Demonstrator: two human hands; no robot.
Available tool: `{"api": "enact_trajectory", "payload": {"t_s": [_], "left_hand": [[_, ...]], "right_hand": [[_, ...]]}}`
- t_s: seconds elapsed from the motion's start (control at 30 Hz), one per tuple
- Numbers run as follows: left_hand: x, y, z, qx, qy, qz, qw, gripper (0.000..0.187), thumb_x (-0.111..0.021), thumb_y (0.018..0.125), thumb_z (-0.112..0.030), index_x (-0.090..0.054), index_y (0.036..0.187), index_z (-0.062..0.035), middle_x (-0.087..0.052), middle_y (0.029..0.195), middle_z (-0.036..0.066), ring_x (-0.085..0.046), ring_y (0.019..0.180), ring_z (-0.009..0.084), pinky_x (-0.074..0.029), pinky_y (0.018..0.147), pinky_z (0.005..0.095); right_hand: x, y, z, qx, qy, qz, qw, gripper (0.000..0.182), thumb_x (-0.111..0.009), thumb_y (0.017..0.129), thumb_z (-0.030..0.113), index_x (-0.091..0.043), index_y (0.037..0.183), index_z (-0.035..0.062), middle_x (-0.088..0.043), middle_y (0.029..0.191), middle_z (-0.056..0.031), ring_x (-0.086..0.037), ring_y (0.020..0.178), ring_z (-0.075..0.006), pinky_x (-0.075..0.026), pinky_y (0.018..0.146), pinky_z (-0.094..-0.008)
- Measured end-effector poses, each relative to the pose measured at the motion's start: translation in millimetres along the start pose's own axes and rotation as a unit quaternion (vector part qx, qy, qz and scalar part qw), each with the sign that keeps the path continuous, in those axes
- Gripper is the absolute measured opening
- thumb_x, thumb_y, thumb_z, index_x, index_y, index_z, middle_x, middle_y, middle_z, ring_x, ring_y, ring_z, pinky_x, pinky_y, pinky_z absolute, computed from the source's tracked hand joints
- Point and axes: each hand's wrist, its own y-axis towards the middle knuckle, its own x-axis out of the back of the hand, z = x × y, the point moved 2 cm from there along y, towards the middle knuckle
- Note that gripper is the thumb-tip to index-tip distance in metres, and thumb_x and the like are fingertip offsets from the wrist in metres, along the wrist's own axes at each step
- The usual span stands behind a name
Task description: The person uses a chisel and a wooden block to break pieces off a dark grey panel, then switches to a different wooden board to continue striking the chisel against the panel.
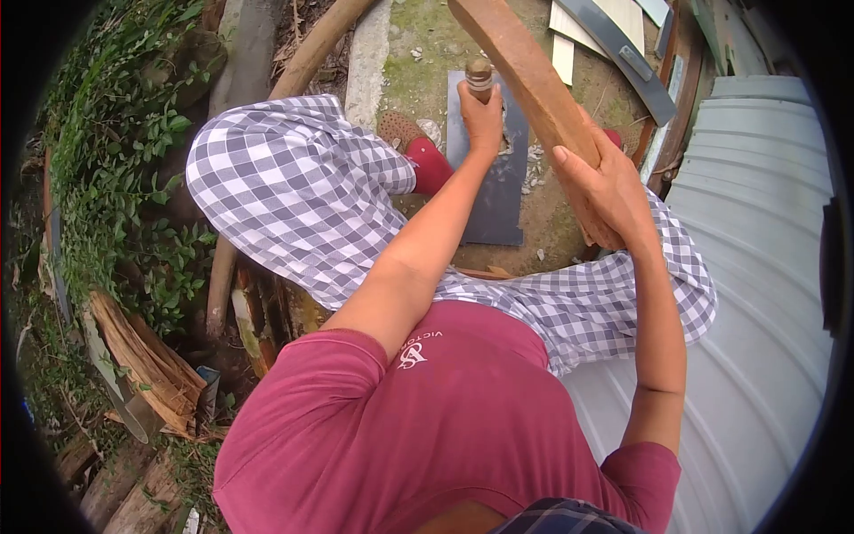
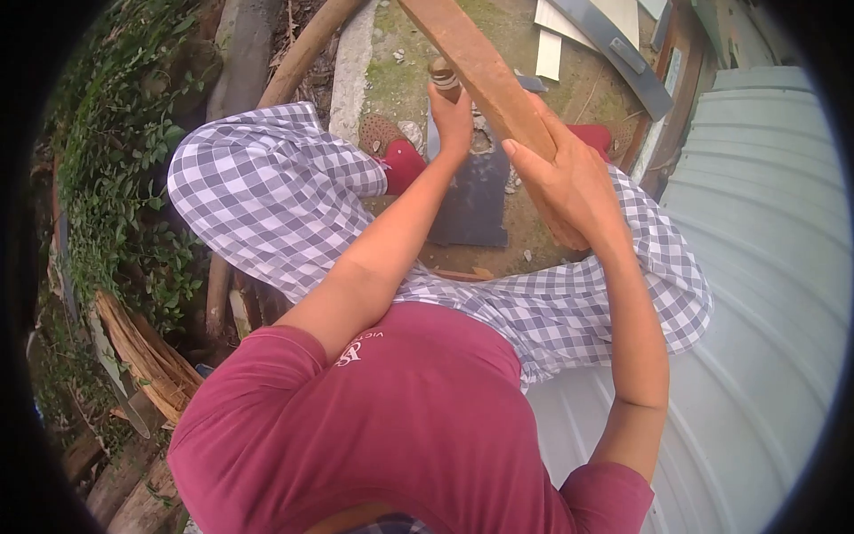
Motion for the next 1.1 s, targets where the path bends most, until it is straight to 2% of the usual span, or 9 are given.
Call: {"api": "enact_trajectory", "payload": {"t_s": [0.1, 0.2, 0.27, 0.33, 0.4, 0.53, 0.73, 0.93, 1.1], "left_hand": [[22.1, 32.9, 12.6, -0.045, 0.051, -0.07, 0.995, 0.037, -0.068, 0.081, -0.013, -0.046, 0.107, 0.0006, -0.059, 0.093, 0.016, -0.06, 0.086, 0.0249, -0.047, 0.077, 0.0366], [40.6, 55.1, 25.8, -0.013, 0.058, -0.115, 0.992, 0.038, -0.068, 0.081, -0.011, -0.045, 0.109, 0.0009, -0.058, 0.092, 0.01, -0.06, 0.081, 0.0199, -0.048, 0.074, 0.0322], [40.7, 57.4, 21.4, 0.063, -0.108, -0.145, 0.982, 0.032, -0.067, 0.083, -0.011, -0.046, 0.105, -0.0008, -0.057, 0.088, 0.008, -0.057, 0.067, 0.0159, -0.048, 0.064, 0.0301], [35.5, 59.8, 21.0, 0.027, -0.09, -0.122, 0.988, 0.032, -0.068, 0.083, -0.013, -0.046, 0.103, -0.0019, -0.056, 0.088, 0.008, -0.054, 0.059, 0.0133, -0.047, 0.058, 0.0277], [24.1, 61.2, 18.2, -0.025, 0.019, -0.021, 0.999, 0.041, -0.069, 0.081, -0.018, -0.044, 0.108, 0.0012, -0.058, 0.096, 0.013, -0.057, 0.085, 0.024, -0.046, 0.079, 0.0383], [-24.8, 13.1, -27.8, -0.121, 0.098, 0.15, 0.976, 0.038, -0.068, 0.081, -0.015, -0.045, 0.107, -0.0007, -0.055, 0.096, 0.018, -0.056, 0.088, 0.0296, -0.045, 0.08, 0.0396], [-74.5, -37.4, 24.4, -0.339, 0.248, 0.4, 0.815, 0.039, -0.066, 0.076, -0.009, -0.047, 0.109, -0.003, -0.051, 0.103, 0.02, -0.051, 0.098, 0.0398, -0.042, 0.085, 0.0449], [-85.4, -56.4, 38.7, -0.325, 0.245, 0.449, 0.795, 0.04, -0.067, 0.074, -0.006, -0.048, 0.109, -0.0053, -0.05, 0.098, 0.018, -0.05, 0.095, 0.0384, -0.042, 0.083, 0.0457], [-75.0, -57.7, 37.6, -0.323, 0.242, 0.385, 0.83, 0.041, -0.068, 0.072, -0.003, -0.048, 0.108, -0.0054, -0.049, 0.099, 0.018, -0.05, 0.094, 0.0392, -0.041, 0.083, 0.0463]], "right_hand": [[5.2, -15.4, -16.6, -0.019, 0.216, -0.083, 0.973, 0.071, -0.063, 0.083, 0.045, -0.044, 0.138, 0.0038, -0.061, 0.117, -0.016, -0.059, 0.106, -0.0226, -0.045, 0.09, -0.0336], [3.9, -28.7, -37.0, -0.021, 0.348, -0.152, 0.925, 0.065, -0.062, 0.087, 0.043, -0.046, 0.134, 0.0, -0.061, 0.113, -0.0153, -0.06, 0.102, -0.0209, -0.046, 0.087, -0.0314], [-4.1, -35.2, -49.8, -0.026, 0.386, -0.175, 0.906, 0.062, -0.06, 0.089, 0.041, -0.046, 0.13, -0.0032, -0.061, 0.11, -0.0143, -0.061, 0.099, -0.0188, -0.048, 0.084, -0.0297], [-13.4, -42.1, -62.1, -0.046, 0.452, -0.213, 0.865, 0.061, -0.059, 0.09, 0.04, -0.045, 0.13, -0.0032, -0.06, 0.111, -0.0134, -0.06, 0.099, -0.0177, -0.05, 0.083, -0.0296], [-19.6, -45.2, -70.6, -0.032, 0.479, -0.219, 0.85, 0.06, -0.057, 0.09, 0.04, -0.045, 0.13, -0.0034, -0.06, 0.112, -0.0131, -0.06, 0.099, -0.0168, -0.051, 0.081, -0.0293], [-19.5, -45.5, -99.1, -0.066, 0.496, -0.253, 0.828, 0.061, -0.056, 0.092, 0.041, -0.045, 0.131, -0.0034, -0.056, 0.119, -0.0142, -0.056, 0.107, -0.0185, -0.046, 0.089, -0.0305], [-11.5, -55.4, -103.1, -0.059, 0.519, -0.308, 0.795, 0.06, -0.055, 0.093, 0.041, -0.044, 0.131, -0.0036, -0.053, 0.122, -0.0138, -0.052, 0.111, -0.0193, -0.041, 0.094, -0.0313], [-9.6, -58.3, -91.8, -0.081, 0.55, -0.318, 0.768, 0.057, -0.054, 0.093, 0.041, -0.045, 0.129, -0.0014, -0.058, 0.11, -0.0115, -0.058, 0.098, -0.0174, -0.048, 0.082, -0.0292], [-13.5, -53.1, -88.1, -0.084, 0.56, -0.319, 0.76, 0.054, -0.053, 0.094, 0.04, -0.045, 0.128, -0.0006, -0.058, 0.107, -0.0114, -0.06, 0.095, -0.0174, -0.05, 0.079, -0.0291]]}}
